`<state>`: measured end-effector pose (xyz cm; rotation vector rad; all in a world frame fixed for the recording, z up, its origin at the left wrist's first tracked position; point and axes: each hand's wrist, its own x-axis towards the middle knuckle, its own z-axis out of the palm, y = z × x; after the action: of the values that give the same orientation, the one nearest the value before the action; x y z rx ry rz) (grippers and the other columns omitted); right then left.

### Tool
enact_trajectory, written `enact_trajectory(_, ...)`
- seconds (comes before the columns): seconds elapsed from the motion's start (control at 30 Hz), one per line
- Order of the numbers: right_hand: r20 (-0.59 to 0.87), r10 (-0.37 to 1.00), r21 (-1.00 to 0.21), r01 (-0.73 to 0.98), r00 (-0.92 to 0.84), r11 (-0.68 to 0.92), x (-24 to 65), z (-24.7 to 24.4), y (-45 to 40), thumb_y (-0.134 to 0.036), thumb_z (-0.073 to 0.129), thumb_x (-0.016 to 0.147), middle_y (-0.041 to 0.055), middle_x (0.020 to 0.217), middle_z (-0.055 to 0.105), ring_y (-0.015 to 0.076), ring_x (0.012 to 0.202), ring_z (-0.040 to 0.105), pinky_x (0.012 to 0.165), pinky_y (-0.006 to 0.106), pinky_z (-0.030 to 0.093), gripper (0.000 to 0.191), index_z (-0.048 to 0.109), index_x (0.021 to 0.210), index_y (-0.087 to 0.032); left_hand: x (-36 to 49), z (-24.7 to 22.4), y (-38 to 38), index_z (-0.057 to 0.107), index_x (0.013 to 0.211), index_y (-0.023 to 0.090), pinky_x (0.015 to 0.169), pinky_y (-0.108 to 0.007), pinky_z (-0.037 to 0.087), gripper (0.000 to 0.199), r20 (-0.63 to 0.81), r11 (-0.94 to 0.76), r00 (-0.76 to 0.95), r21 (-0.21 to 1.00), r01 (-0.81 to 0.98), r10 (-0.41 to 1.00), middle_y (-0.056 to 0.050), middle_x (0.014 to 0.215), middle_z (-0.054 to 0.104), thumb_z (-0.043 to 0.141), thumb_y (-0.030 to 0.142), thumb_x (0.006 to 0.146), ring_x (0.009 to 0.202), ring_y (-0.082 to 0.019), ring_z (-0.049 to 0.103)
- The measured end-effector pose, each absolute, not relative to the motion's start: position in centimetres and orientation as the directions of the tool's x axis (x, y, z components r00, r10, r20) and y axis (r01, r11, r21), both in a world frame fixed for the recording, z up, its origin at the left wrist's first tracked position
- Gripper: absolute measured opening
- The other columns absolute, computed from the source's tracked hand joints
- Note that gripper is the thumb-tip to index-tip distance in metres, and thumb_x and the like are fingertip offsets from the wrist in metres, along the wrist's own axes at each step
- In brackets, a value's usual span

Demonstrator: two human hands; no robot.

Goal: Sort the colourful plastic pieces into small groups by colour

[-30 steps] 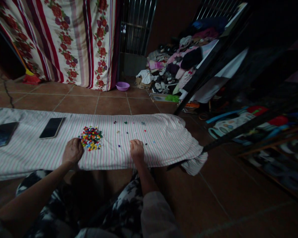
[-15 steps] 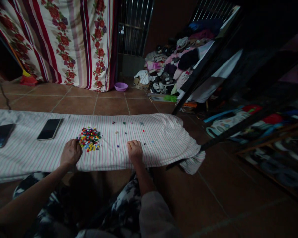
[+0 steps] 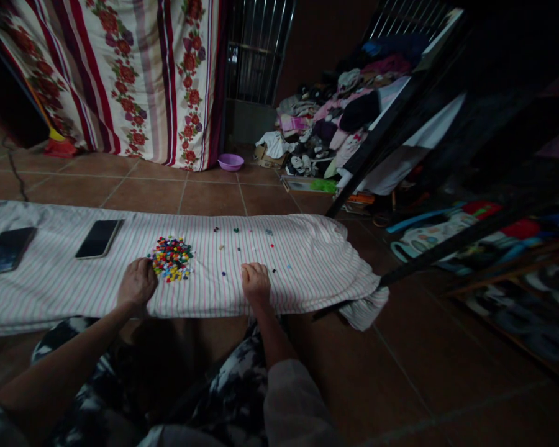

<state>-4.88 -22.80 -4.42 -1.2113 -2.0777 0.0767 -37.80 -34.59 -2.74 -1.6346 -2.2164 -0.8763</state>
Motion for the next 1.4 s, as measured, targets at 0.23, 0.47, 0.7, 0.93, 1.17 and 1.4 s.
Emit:
enact_trajectory(0.23,0.578,0.773,-0.414,0.723,-0.260,0.553,-5.2,-3.2,-23.3,-0.024,0.045,0.095,0.0106,0.101,0.066,0.0241,0.098,0.054,0.091,0.039,0.045,0.029,0.071,0.108,-0.019,-37.6,-2.6,-34.6,0.052,0.093,0.021,0.086,-0.045,0.046,0.016,0.510,0.196,-0.363,0.351,0.916,0.780,-0.012,0.091,0.059,0.037,0.020,0.087,0.093,-0.028,0.056)
enact_trajectory(0.47,0.564,0.695,-0.393,0.595,-0.447,0.701,-9.5,-1.6,-26.1,-0.027,0.048,0.098,0.0085,0.096,0.068,0.0219,0.096,0.057,0.090,0.035,0.047,0.025,0.072,0.100,-0.021,-37.6,-2.5,-34.6,0.053,0.094,0.018,0.090,-0.044,0.045,0.018,0.471,0.227,-0.366,0.325,0.918,0.803,-0.015,0.096,0.059,0.036,0.020,0.087,0.096,-0.029,0.055)
enact_trajectory(0.7,0.374,0.734,-0.483,0.556,-0.567,0.676,-16.6,-2.1,-28.5,-0.022,0.056,0.094,0.0040,0.096,0.067,0.0172,0.092,0.062,0.084,0.028,0.048,0.015,0.070,0.100,-0.024,-37.6,-2.4,-34.6,0.053,0.095,0.017,0.090,-0.044,0.045,0.020,0.478,0.209,-0.366,0.350,0.913,0.799,-0.015,0.095,0.059,0.035,0.020,0.089,0.097,-0.029,0.055)
enact_trajectory(0.93,0.327,0.784,-0.449,0.644,-0.527,0.620,-18.7,-2.5,-29.0,-0.025,0.062,0.091,0.0041,0.096,0.067,0.0198,0.094,0.062,0.082,0.030,0.047,0.007,0.067,0.095,-0.026,-37.5,-2.5,-34.6,0.053,0.097,0.018,0.091,-0.046,0.045,0.020,0.479,0.215,-0.380,0.365,0.906,0.791,-0.015,0.096,0.059,0.035,0.019,0.088,0.098,-0.029,0.055)
enact_trajectory(1.17,0.365,0.773,-0.497,0.594,-0.518,0.633,-17.9,-2.4,-29.3,-0.023,0.058,0.092,0.0036,0.095,0.068,0.0183,0.090,0.062,0.082,0.029,0.046,0.007,0.064,0.096,-0.024,-37.5,-2.6,-34.7,0.052,0.098,0.019,0.091,-0.045,0.045,0.019,0.498,0.199,-0.372,0.365,0.909,0.784,-0.014,0.097,0.059,0.036,0.020,0.089,0.100,-0.028,0.055)
enact_trajectory(1.4,0.346,0.797,-0.520,0.607,-0.494,0.602,-17.9,-2.3,-29.6,-0.020,0.056,0.092,0.0023,0.092,0.068,0.0171,0.085,0.061,0.079,0.028,0.045,0.007,0.062,0.094,-0.023,-37.6,-2.6,-34.7,0.053,0.096,0.019,0.091,-0.046,0.046,0.019,0.505,0.189,-0.362,0.361,0.913,0.783,-0.013,0.095,0.059,0.035,0.022,0.090,0.097,-0.028,0.056)
